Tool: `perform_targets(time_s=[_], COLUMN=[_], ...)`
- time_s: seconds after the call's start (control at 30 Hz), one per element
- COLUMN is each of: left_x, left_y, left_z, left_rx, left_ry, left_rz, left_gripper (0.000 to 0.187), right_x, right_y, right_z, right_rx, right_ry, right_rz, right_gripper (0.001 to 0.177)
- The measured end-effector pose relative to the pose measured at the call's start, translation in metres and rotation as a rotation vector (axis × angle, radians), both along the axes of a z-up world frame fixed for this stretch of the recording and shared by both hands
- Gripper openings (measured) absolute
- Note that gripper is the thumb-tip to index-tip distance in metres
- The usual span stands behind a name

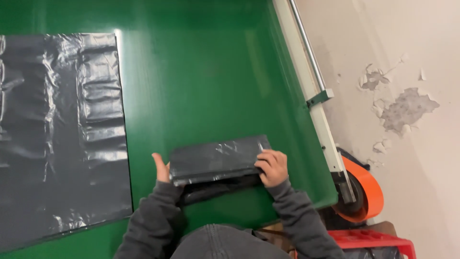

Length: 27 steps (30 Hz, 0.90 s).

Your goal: Folding large black plastic bags and placing them in a red crate.

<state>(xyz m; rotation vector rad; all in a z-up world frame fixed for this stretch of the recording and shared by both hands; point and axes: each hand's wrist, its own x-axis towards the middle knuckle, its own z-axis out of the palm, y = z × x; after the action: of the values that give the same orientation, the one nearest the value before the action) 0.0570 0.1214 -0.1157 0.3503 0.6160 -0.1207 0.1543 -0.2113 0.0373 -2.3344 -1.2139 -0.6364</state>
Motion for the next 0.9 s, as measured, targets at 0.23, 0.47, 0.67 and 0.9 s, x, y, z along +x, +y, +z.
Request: perform_targets(time_s=[0.23, 0.47, 0.67, 0.9], left_x=[-0.054, -0.092, -0.055, 0.071], left_y=[-0.011, -0.033, -0.062, -0.069], left_z=[0.060, 0.110, 0.096, 0.007], left_rx=[0.544, 2.452, 2.093, 0.659], left_ry=[-0.195, -0.549, -0.787, -0.203], left_rz=[0.002, -0.349, -1.044, -1.036], left_gripper=[0.081, 0.045, 0.019, 0.067], right_x=[-0.033, -0.064, -0.108, -0.104], right_y=[-0.030, 0.027, 0.052, -0.036], right_z=[-0.028, 0.016, -0.024, -0.156], right_rx=[-0.043, -0.145, -0.117, 0.343], right_ry=[0.073, 0.247, 0.398, 1.237], right_rz=[-0.086, 0.079, 0.342, -0.242], right_gripper=[0.030, 0.051, 0.064, 0.024])
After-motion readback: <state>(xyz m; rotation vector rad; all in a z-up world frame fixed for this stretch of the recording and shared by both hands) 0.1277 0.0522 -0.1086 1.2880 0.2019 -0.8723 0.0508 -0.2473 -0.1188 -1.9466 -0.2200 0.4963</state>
